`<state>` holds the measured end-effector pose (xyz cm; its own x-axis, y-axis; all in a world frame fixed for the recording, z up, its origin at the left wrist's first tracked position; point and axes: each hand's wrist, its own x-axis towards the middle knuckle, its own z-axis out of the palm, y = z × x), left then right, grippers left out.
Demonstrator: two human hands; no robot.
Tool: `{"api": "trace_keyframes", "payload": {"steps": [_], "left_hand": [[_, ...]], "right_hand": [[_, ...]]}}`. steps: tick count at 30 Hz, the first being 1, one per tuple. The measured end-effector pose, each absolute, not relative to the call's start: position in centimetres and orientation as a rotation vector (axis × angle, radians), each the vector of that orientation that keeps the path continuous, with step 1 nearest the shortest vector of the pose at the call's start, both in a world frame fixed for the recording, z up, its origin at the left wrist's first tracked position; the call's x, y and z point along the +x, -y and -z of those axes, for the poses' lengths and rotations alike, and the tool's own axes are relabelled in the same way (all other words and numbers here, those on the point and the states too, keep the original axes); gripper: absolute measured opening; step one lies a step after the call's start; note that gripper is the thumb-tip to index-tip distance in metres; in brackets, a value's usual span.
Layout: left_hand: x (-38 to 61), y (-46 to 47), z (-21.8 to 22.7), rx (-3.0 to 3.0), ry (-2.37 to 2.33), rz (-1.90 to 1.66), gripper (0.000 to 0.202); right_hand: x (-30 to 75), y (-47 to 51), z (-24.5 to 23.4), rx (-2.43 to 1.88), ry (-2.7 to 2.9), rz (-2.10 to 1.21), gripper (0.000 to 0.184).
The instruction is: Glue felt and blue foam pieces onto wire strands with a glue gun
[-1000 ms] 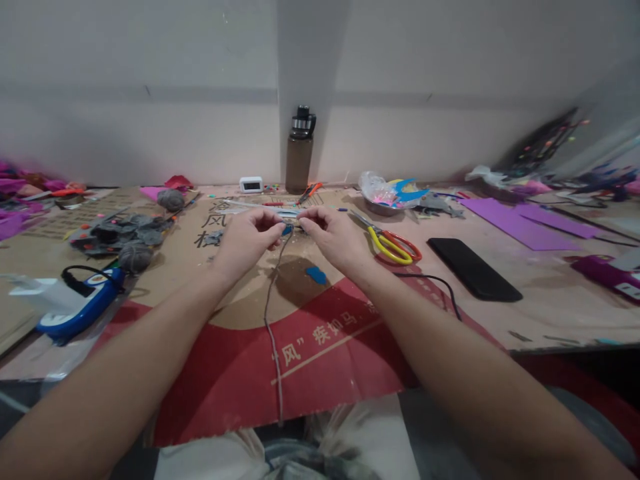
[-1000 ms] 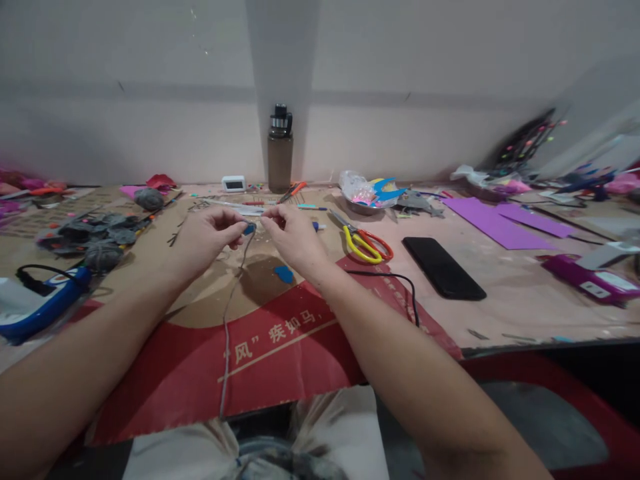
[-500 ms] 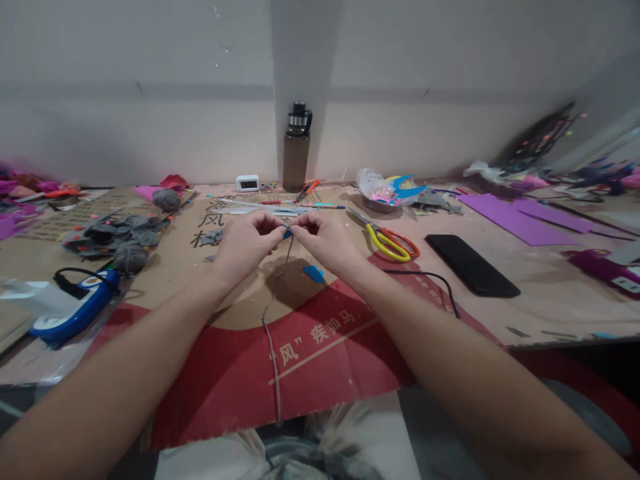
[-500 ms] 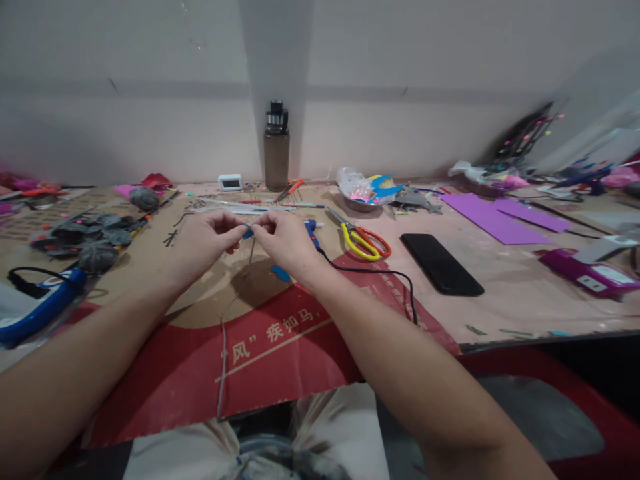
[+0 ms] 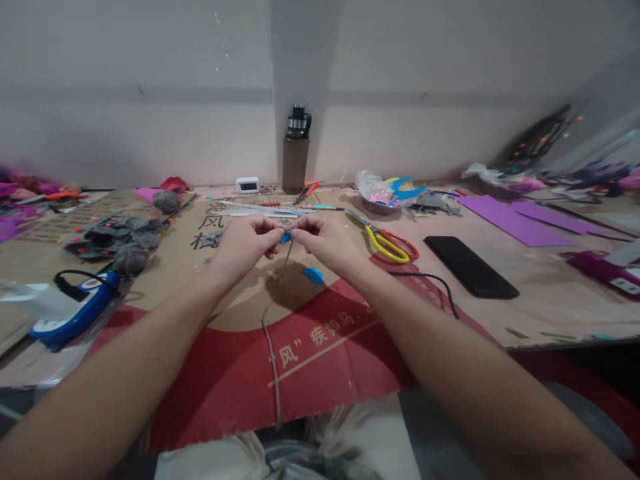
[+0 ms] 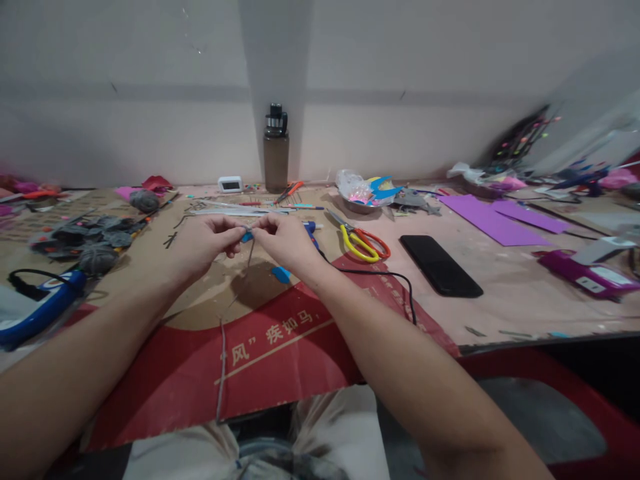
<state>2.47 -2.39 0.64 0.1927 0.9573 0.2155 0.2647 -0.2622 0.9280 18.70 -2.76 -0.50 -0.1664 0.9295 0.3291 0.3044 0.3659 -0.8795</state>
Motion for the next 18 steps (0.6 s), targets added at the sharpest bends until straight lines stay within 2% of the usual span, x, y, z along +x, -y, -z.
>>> {"api": "trace_keyframes", "payload": {"steps": [4,13,18], "left_hand": [[2.6,2.9,-1.2,1.705,-1.216,-1.149,0.010],[2.7,2.6,-0.5,1.655,-1.113,-1.096,0.014],[2.4,2.1,-0.1,1.552,-1.098,-1.100,0.016]], "right_hand": [[18.8,2.7,0.4,-1.060,1.624,-0.962,0.016],[18.3,2.4,1.2,-1.054,1.697,-0.709,0.008],[18.8,2.5,0.6,-0.929,1.558,-0.986,0.018]]}}
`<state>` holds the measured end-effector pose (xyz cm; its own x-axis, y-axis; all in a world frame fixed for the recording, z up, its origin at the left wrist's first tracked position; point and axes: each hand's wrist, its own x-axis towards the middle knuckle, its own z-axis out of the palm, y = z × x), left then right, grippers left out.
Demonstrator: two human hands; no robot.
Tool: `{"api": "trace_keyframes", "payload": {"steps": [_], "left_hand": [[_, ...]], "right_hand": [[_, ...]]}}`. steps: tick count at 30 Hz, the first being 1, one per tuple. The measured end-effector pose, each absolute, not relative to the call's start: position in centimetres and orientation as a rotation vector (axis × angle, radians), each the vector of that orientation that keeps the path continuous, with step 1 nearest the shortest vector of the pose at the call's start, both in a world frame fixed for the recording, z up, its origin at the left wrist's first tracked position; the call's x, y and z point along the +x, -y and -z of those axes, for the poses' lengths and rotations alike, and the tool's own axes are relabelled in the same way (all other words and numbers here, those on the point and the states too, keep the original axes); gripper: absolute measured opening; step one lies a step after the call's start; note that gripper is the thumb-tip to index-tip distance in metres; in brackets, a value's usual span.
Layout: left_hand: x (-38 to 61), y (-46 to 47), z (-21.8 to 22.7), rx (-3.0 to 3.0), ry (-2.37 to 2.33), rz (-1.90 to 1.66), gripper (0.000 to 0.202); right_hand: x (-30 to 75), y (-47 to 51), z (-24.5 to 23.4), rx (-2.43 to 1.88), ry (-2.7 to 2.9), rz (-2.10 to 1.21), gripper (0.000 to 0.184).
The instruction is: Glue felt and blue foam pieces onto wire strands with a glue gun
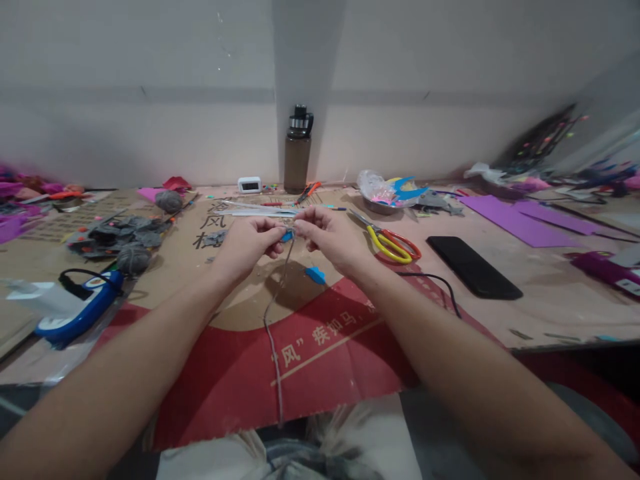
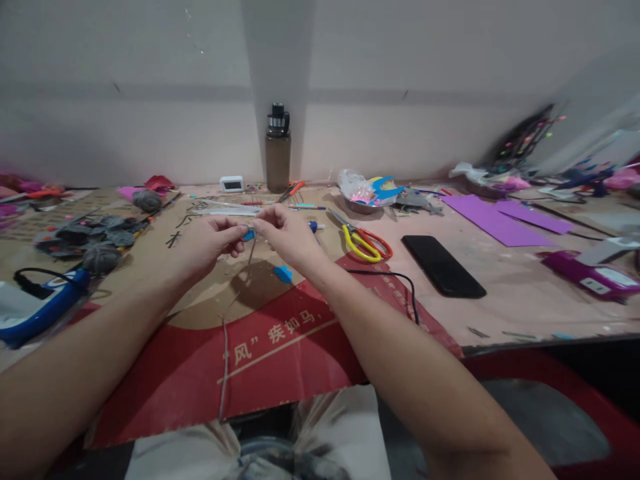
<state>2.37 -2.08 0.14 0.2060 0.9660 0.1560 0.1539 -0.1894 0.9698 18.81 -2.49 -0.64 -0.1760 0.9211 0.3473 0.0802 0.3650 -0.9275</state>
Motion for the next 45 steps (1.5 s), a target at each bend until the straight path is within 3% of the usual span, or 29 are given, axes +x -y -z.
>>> {"api": "trace_keyframes", "payload": {"steps": [7,13,17,30,45], "left_hand": [[2.3,1.7,0.1,1.402,-1.117,-1.187,0.012],[2.5,1.8,-0.1,1.366,-1.086,-1.210,0.012],[2.6,1.9,0.1,1.354,-1.046,-1.209,0.013],[2.8,2.4,-0.4,1.300,-0.977,-1.151,0.011],[2.5,2.0,-0.3,1.335,-1.013,-1.091,0.008]], "right_hand": [[19.8,1.4,1.2,-0.940,1.296,-1.009,0.015],[18.5,1.9,1.8,-1.007,1.448,-1.028,0.010],[17.9,2.1,2.4,-1.003,1.598,-1.027,0.015],[18.0,2.0,2.7,-1.045,1.653,-0.787,0.012],[17.7,2.3,2.8,-0.990,1.694,-0.820,0.012]]}}
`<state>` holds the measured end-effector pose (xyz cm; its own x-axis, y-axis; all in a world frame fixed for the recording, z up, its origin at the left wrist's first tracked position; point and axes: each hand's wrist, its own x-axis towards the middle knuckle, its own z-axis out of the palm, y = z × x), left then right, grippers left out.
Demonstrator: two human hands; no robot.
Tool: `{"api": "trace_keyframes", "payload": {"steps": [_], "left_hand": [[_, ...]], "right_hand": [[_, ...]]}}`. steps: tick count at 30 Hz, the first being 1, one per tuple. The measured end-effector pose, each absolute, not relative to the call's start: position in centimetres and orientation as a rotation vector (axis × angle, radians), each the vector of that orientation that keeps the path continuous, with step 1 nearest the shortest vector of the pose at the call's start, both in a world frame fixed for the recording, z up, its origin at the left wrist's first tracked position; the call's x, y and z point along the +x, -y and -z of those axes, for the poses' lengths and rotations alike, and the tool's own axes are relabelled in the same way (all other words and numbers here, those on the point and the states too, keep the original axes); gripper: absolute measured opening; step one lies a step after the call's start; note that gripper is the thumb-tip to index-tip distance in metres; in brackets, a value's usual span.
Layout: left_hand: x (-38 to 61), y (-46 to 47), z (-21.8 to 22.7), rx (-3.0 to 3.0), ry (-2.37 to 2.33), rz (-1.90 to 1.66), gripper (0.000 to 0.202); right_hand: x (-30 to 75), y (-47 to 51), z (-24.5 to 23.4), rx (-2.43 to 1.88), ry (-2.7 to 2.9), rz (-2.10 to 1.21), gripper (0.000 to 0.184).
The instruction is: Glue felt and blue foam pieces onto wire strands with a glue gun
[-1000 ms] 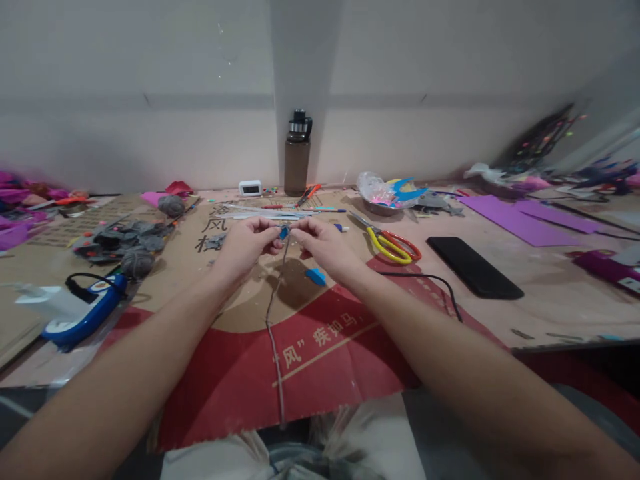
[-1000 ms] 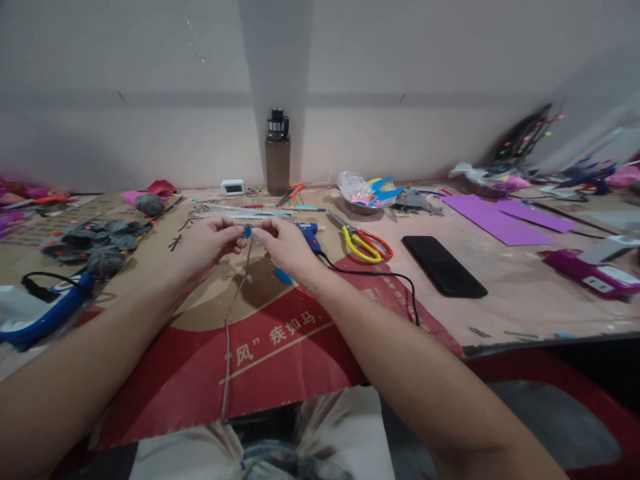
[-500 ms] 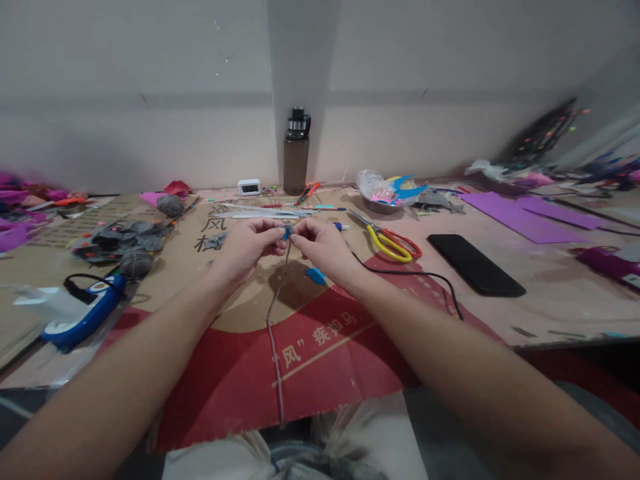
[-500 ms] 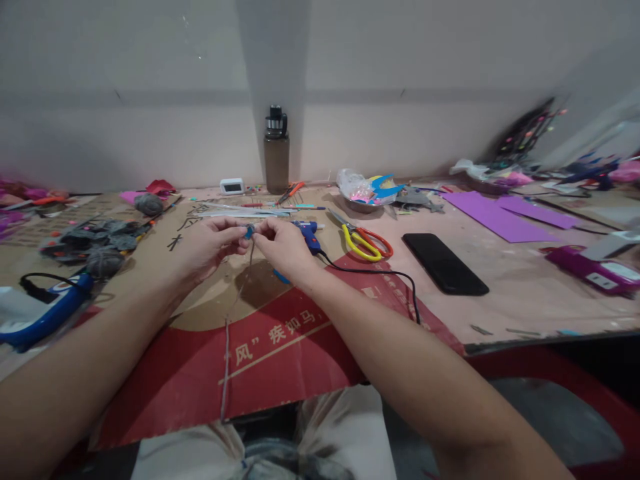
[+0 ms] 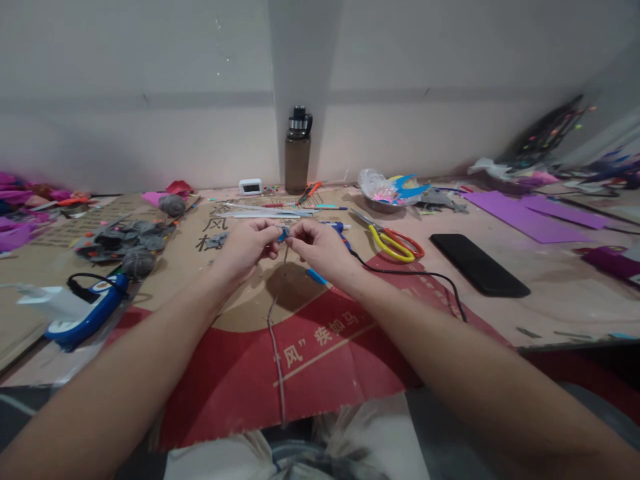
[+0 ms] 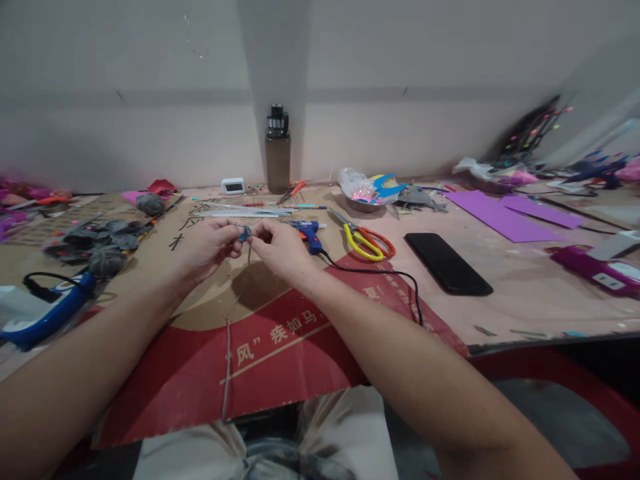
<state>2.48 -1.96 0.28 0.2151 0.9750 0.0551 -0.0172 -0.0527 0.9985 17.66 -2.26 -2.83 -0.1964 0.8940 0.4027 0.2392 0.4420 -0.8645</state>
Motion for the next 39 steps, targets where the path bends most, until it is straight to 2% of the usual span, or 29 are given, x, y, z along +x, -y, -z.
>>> {"api": "trace_keyframes", "payload": {"steps": [6,13,20,27,34,39], "left_hand": [[2.10,1.74,-0.10,1.276,-0.937,-1.029,0.010],[2.16,1.75,0.12,1.300,-0.954,-1.082,0.013],[2.14,1.76,-0.16,1.238,-0.849,-0.968,0.012],[2.00,1.76,-0.23,1.273,-0.873,-0.995,0.019],[2.20,1.68,0.13,1.441,-0.954,-1.023,0.016],[2.08,1.68,0.10,1.449,-0.935,-0.994,0.016]], "right_hand": [[17.88,2.31,2.45,-1.014,1.513,-1.034,0.016],[17.66,2.19,2.64,-1.015,1.494,-1.034,0.015],[17.72,2.45,1.90,-1.017,1.224,-1.253,0.014],[17.98,2.35,2.09,-1.096,1.406,-1.030,0.016],[18.00,2.66,2.00,-1.150,1.633,-0.757,0.011],[17.88,2.71,2.00,-1.138,1.644,-0.740,0.010]]}}
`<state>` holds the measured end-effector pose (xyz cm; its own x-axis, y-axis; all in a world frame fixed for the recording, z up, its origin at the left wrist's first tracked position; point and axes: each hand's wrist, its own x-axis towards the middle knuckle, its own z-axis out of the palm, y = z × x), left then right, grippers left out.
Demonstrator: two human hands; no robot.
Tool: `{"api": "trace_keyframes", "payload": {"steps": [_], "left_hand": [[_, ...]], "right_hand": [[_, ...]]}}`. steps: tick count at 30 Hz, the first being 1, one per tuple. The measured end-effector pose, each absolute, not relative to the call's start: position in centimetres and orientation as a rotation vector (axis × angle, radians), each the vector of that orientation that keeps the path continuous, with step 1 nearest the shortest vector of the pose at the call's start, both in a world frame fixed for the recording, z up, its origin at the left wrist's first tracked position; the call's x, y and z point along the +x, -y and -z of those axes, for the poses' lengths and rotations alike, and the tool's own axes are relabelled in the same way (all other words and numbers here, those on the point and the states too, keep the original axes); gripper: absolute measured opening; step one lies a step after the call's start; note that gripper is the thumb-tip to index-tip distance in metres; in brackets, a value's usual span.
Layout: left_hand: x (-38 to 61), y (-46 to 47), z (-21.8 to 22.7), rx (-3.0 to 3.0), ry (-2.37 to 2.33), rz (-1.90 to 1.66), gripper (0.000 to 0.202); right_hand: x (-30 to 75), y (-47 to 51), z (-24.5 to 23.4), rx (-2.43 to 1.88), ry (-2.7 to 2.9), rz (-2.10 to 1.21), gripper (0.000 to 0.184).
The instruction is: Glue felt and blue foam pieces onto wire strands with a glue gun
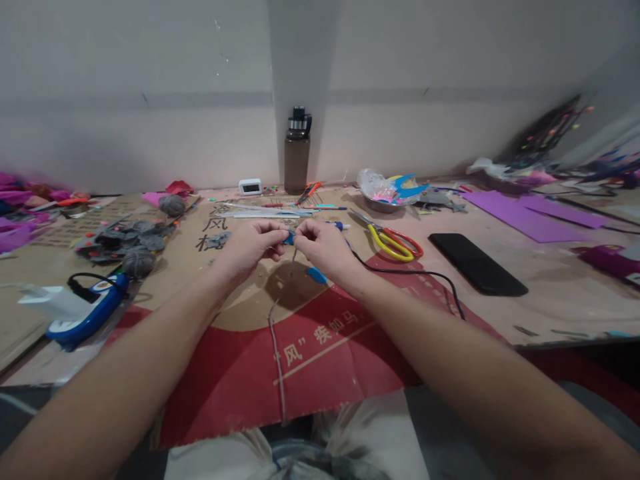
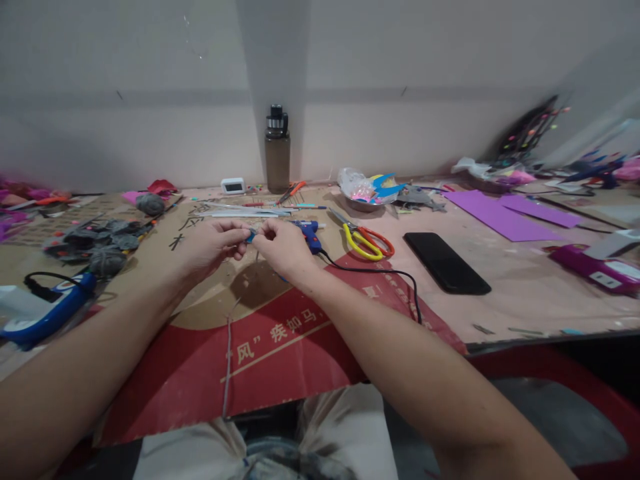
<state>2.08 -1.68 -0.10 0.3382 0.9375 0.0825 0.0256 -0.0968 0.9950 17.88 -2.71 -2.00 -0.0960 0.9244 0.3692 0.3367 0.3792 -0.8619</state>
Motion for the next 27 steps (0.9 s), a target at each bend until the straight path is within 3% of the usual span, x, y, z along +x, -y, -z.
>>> {"api": "trace_keyframes", "payload": {"steps": [10,12,18,27], "left_hand": [[1.3,0.8,0.0,1.182,-0.858,-0.915,0.020],[0.8,0.3,0.0,1.141,-0.981,-1.027,0.011],[-0.2,-0.2,0.0,1.253,-1.142,-1.224,0.030],[1.5,1.4,-0.7,1.802,-1.050,-0.965,0.016]], "right_hand": [[18.3,2.5,1.5,-1.114,1.309,-1.091,0.014],[18.5,2.5,1.5,-1.125,1.319,-1.066,0.013],[18.8,2.6,1.3,-1.163,1.509,-0.885,0.013],[18.7,3.3,1.2,-1.248,1.888,-0.494,0.007]]}}
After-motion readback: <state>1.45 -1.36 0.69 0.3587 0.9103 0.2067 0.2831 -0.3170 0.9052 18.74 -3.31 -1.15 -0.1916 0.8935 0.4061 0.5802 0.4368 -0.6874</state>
